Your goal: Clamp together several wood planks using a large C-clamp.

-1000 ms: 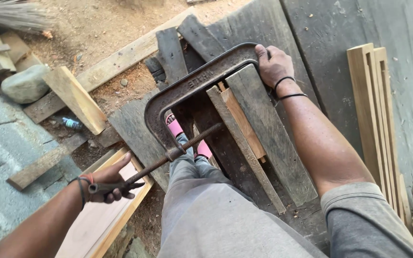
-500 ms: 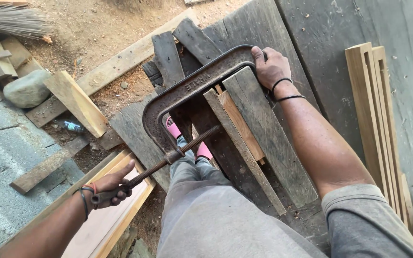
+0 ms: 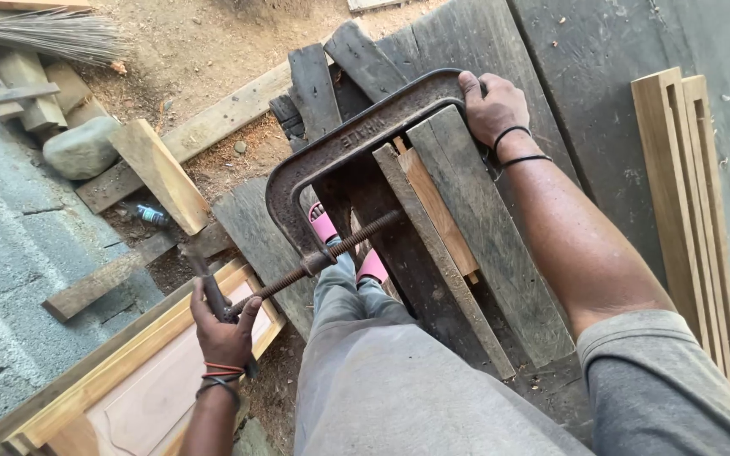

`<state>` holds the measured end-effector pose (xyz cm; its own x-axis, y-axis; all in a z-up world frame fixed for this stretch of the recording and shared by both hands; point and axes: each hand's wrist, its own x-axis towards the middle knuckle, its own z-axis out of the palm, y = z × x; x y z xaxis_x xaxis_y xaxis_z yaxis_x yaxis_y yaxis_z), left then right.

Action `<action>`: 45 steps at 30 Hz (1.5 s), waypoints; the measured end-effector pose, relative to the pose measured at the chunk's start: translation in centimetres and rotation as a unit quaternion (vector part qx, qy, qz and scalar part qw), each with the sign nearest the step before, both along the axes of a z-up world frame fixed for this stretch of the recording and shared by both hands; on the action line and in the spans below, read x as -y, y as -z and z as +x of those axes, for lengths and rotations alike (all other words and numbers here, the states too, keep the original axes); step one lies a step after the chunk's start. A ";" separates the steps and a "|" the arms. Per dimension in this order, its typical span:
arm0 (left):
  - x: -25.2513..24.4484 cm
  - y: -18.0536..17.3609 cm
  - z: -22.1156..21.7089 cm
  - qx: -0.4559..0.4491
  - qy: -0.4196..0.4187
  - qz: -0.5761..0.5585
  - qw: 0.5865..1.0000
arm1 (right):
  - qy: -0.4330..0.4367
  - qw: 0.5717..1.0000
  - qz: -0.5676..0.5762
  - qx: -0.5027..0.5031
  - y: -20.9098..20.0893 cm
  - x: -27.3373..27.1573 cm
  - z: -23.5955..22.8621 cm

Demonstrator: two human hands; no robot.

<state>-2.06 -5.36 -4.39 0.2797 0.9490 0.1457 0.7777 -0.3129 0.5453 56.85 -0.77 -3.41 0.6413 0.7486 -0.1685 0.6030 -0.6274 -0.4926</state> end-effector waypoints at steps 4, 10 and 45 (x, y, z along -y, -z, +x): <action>1.4 0.9 1.2 0.201 -0.108 -0.111 0.967 | -0.004 1.000 0.003 0.005 0.6 -0.3 0.2; 1.9 2.8 0.5 0.141 -0.126 -0.043 0.981 | -0.004 1.000 0.024 0.020 0.4 0.3 0.0; -8.5 -5.4 -4.0 0.101 -0.314 -0.720 0.611 | 0.068 0.997 -0.031 -0.028 -3.3 -0.1 -1.7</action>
<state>-6.06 3.11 1.05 -0.0912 0.0461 -0.9948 0.3693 0.9293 0.0092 55.10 -0.70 -0.16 0.7240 0.6429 -0.2500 0.4833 -0.7314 -0.4811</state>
